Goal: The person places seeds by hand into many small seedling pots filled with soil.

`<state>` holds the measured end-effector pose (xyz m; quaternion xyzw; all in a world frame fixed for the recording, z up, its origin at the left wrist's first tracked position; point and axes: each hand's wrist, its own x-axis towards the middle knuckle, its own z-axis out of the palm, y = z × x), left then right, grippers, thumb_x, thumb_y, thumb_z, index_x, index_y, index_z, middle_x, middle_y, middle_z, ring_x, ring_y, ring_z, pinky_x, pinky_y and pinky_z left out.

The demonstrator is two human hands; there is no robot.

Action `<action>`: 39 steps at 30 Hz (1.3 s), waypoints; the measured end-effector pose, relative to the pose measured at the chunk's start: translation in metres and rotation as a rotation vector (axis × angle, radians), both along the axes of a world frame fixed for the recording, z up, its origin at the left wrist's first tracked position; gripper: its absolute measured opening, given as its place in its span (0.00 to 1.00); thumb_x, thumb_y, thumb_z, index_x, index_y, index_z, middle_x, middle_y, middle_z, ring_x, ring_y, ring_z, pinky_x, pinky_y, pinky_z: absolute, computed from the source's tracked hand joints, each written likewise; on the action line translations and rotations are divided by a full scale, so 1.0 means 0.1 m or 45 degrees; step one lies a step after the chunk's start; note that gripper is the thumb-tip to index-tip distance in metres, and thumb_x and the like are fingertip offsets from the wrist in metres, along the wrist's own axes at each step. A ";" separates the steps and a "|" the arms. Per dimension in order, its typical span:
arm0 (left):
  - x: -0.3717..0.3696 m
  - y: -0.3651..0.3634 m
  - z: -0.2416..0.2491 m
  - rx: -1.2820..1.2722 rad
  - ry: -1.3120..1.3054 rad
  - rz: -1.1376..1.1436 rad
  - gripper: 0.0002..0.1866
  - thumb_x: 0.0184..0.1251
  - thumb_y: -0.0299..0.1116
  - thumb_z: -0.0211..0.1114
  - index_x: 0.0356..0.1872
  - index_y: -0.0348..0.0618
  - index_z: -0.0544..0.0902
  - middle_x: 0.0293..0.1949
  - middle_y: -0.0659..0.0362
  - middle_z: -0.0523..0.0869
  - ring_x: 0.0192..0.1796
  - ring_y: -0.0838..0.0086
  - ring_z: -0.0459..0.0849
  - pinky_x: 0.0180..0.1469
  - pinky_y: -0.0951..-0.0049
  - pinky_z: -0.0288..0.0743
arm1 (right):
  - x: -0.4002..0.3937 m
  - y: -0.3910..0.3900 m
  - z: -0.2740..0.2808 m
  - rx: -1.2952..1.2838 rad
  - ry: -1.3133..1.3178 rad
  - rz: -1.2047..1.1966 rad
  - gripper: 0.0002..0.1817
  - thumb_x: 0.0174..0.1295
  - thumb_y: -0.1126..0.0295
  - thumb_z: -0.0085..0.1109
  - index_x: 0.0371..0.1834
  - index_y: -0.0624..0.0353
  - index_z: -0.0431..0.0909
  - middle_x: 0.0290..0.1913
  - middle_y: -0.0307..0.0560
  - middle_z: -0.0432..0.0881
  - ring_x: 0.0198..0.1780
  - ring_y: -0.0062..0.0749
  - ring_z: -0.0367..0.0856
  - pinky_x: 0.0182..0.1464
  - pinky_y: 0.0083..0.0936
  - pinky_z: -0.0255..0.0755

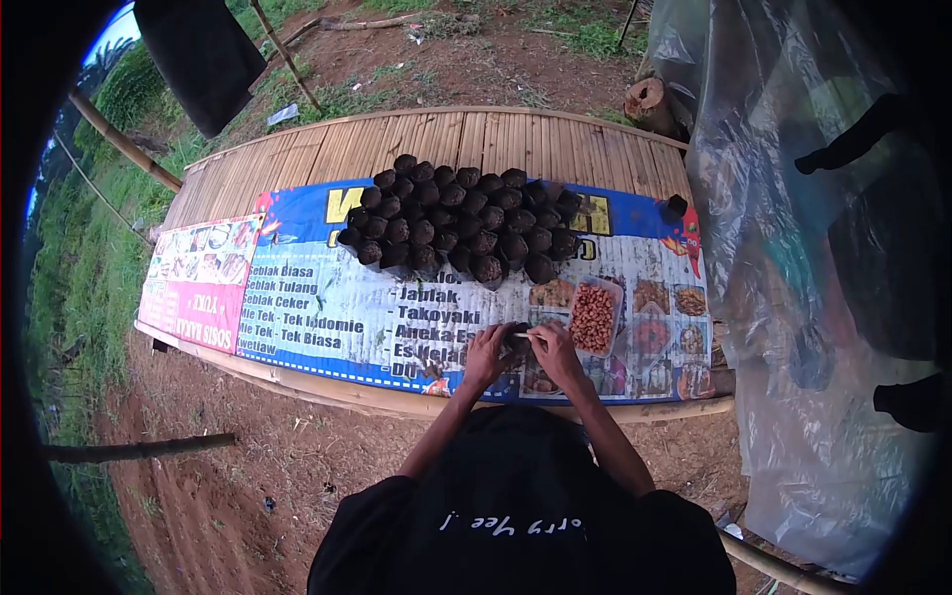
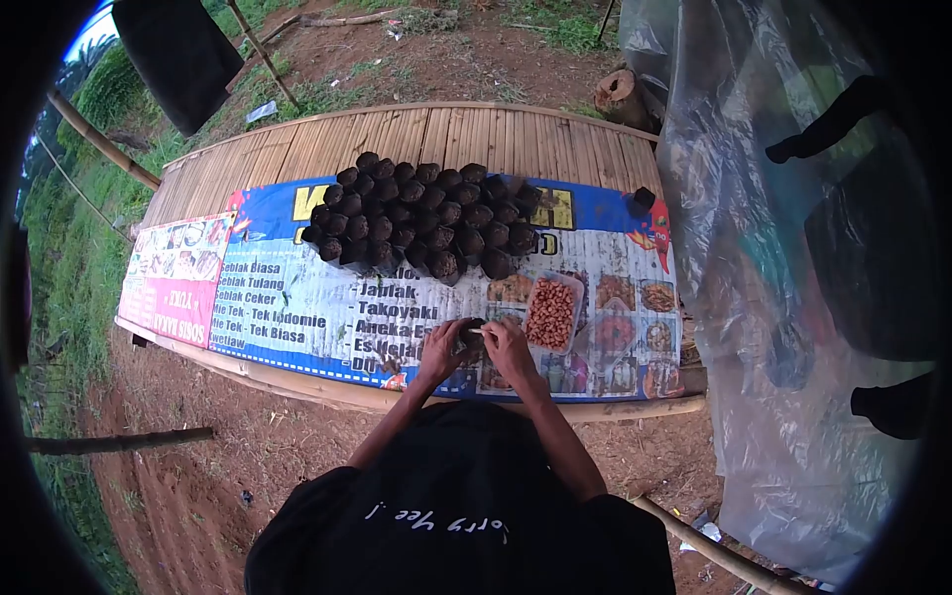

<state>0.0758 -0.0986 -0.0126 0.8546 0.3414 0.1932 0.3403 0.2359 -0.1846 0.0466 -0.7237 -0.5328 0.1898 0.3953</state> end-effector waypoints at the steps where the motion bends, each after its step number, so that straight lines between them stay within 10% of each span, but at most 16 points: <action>1: 0.00 0.00 0.01 -0.008 0.009 0.000 0.39 0.49 0.38 0.75 0.67 0.57 0.72 0.57 0.60 0.78 0.57 0.58 0.76 0.57 0.57 0.68 | -0.01 0.01 -0.01 -0.047 -0.043 0.036 0.05 0.61 0.75 0.62 0.38 0.65 0.80 0.37 0.56 0.80 0.40 0.53 0.81 0.42 0.42 0.75; 39: -0.02 0.01 -0.02 0.038 0.030 0.006 0.41 0.46 0.34 0.76 0.67 0.56 0.72 0.58 0.60 0.78 0.56 0.58 0.76 0.56 0.58 0.69 | 0.03 0.00 0.07 0.019 -0.223 0.077 0.07 0.55 0.78 0.62 0.36 0.62 0.76 0.35 0.54 0.77 0.37 0.53 0.79 0.39 0.42 0.75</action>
